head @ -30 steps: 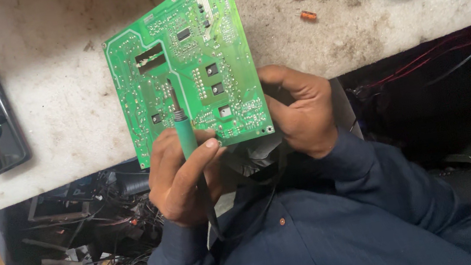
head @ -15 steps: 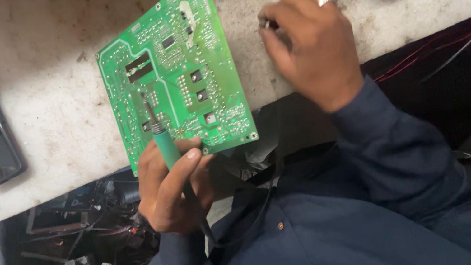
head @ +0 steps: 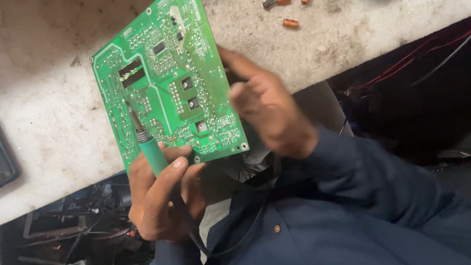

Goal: The person uses a soldering iron and solder wire to attach small electronic components to a green circuit board. They repeatedly heat solder pads, apply solder, and insert components, flipping the board to check both sides.

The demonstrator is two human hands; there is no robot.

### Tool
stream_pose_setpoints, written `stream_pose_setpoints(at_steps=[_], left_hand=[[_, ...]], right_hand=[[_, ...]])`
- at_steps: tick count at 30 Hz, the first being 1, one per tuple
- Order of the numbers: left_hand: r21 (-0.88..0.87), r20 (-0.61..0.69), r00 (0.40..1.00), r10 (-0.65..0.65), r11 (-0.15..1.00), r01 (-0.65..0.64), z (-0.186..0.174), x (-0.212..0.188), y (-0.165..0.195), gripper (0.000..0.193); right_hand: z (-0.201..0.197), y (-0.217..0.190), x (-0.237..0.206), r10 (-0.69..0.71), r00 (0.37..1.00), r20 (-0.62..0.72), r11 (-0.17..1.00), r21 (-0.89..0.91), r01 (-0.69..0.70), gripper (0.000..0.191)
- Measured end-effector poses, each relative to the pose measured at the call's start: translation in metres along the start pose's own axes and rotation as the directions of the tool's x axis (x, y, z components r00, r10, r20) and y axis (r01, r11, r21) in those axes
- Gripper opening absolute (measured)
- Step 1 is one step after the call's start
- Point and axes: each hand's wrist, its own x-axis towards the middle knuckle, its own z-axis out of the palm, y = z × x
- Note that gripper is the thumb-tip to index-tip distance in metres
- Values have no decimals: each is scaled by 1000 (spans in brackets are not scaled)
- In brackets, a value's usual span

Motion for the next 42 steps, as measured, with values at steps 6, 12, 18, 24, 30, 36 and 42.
stream_pose_setpoints(at_steps=[6, 12, 18, 24, 30, 36, 42], left_hand=[[10, 35, 999, -5, 1000, 4, -4, 4, 5, 42], [-8, 34, 999, 21, 1000, -21, -6, 11, 7, 45], [4, 61, 998, 11, 1000, -11, -11, 14, 9, 49], [21, 56, 998, -18, 1000, 17, -12, 13, 9, 50], [10, 41, 999, -17, 1000, 17, -9, 10, 6, 49], [1, 35, 999, -27, 1000, 27, -7, 10, 5, 47], [-3, 35, 999, -22, 1000, 22, -5, 8, 7, 48]], right_hand=[[31, 11, -2, 21, 995, -102, 940, 340, 15, 41], [37, 14, 1, 9, 977, -212, 944, 324, 62, 37], [36, 16, 6, 18, 970, -243, 939, 337, 67, 30], [38, 17, 10, -3, 964, -266, 931, 351, 100, 27], [36, 21, 11, 1, 959, -284, 942, 323, 95, 25], [39, 18, 13, -14, 954, -299, 947, 302, 108, 26], [41, 3, 0, -343, 899, -274, 796, -592, 123, 33]])
